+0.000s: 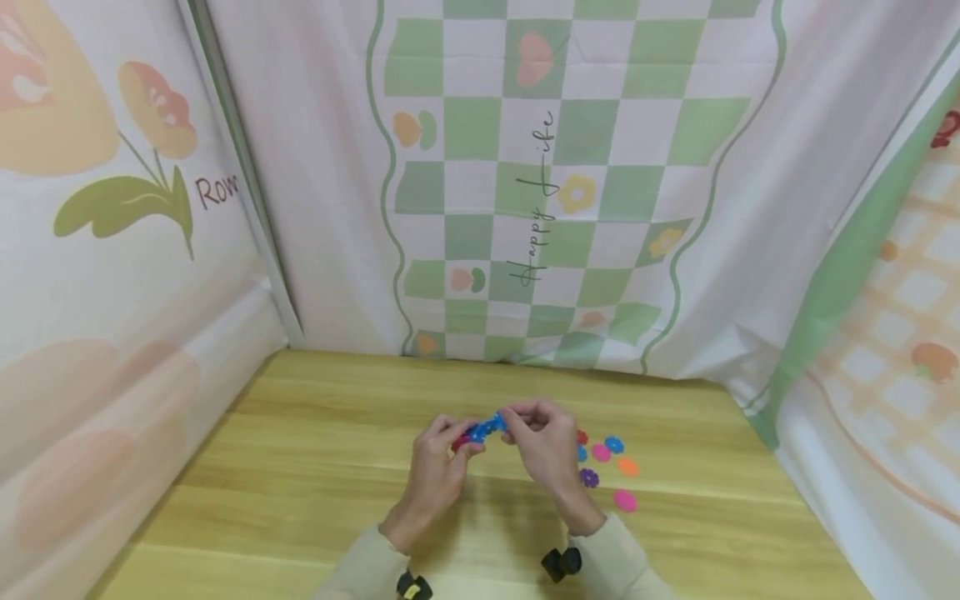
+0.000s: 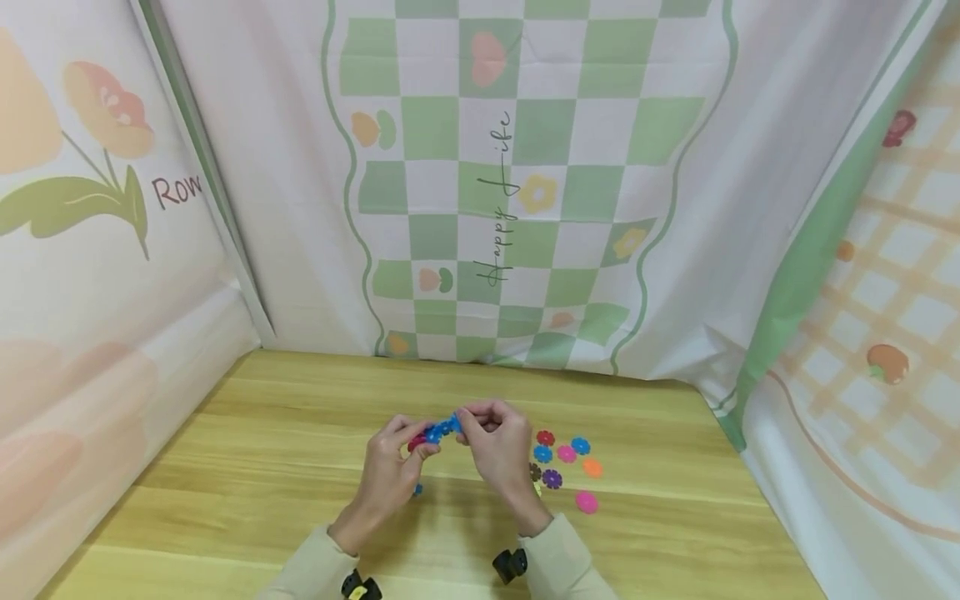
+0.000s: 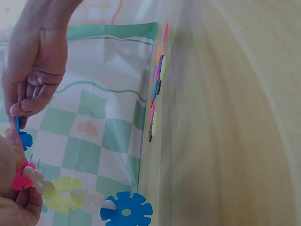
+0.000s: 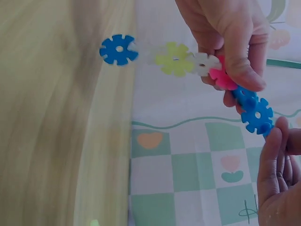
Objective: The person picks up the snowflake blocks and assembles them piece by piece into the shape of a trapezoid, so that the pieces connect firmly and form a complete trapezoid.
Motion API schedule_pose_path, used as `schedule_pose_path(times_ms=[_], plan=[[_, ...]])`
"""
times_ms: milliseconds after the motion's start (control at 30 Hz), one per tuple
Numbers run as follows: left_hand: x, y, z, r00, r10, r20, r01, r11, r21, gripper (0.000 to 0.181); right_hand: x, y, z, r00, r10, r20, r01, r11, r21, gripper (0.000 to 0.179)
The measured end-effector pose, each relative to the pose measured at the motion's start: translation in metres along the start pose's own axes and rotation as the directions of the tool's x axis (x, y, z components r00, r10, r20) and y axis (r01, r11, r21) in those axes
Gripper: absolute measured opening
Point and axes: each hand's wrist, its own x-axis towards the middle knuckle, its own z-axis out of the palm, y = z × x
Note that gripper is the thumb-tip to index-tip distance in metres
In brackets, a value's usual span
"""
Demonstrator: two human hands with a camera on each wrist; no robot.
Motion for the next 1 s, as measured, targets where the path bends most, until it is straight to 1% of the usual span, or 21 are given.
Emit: schedule_pose_path(times_ms=[167, 367, 500, 633, 800, 900, 933, 1000], plan=[[-0.003, 0.001, 0.001, 1.0, -0.016, 0.019, 0.016, 1.0, 0.005, 0.027, 0.003, -0.001, -0.002, 0.999, 0.031, 0.034, -0.03, 0.999, -0.02, 0.007], [-0.003, 0.002, 0.001, 1.0, -0.029, 0.0, 0.029, 1.0, -0.002, 0.027, 0.001, 0.0, 0.001, 0.999, 0.045, 0.021, -0.045, 0.999, -0.007, 0.009], [-0.003, 0.002, 0.0, 0.999, -0.028, 0.019, 0.028, 1.0, 0.0, 0.025, 0.002, 0.003, -0.001, 0.998, 0.055, 0.034, -0.055, 0.999, -0.002, 0.007], [-0.005, 0.003, 0.0, 0.998, -0.028, 0.056, 0.028, 1.0, -0.007, 0.025, 0.004, 0.002, -0.005, 0.992, 0.106, 0.074, -0.105, 0.994, -0.014, 0.008], [-0.005, 0.003, 0.001, 0.996, -0.024, 0.085, 0.026, 0.999, -0.021, 0.027, 0.006, -0.003, -0.01, 0.976, 0.178, 0.124, -0.174, 0.984, -0.048, 0.013], [-0.003, 0.004, 0.002, 0.988, -0.063, 0.139, 0.069, 0.997, -0.042, 0.028, 0.01, -0.008, -0.016, 0.967, 0.203, 0.152, -0.19, 0.977, -0.093, 0.015], [-0.002, 0.004, 0.001, 0.983, -0.081, 0.163, 0.09, 0.995, -0.048, 0.028, 0.012, -0.01, -0.018, 0.965, 0.205, 0.163, -0.188, 0.976, -0.114, 0.015], [0.001, 0.005, 0.0, 0.967, -0.128, 0.218, 0.145, 0.988, -0.06, 0.031, 0.017, -0.015, -0.021, 0.961, 0.199, 0.194, -0.168, 0.972, -0.164, 0.014]])
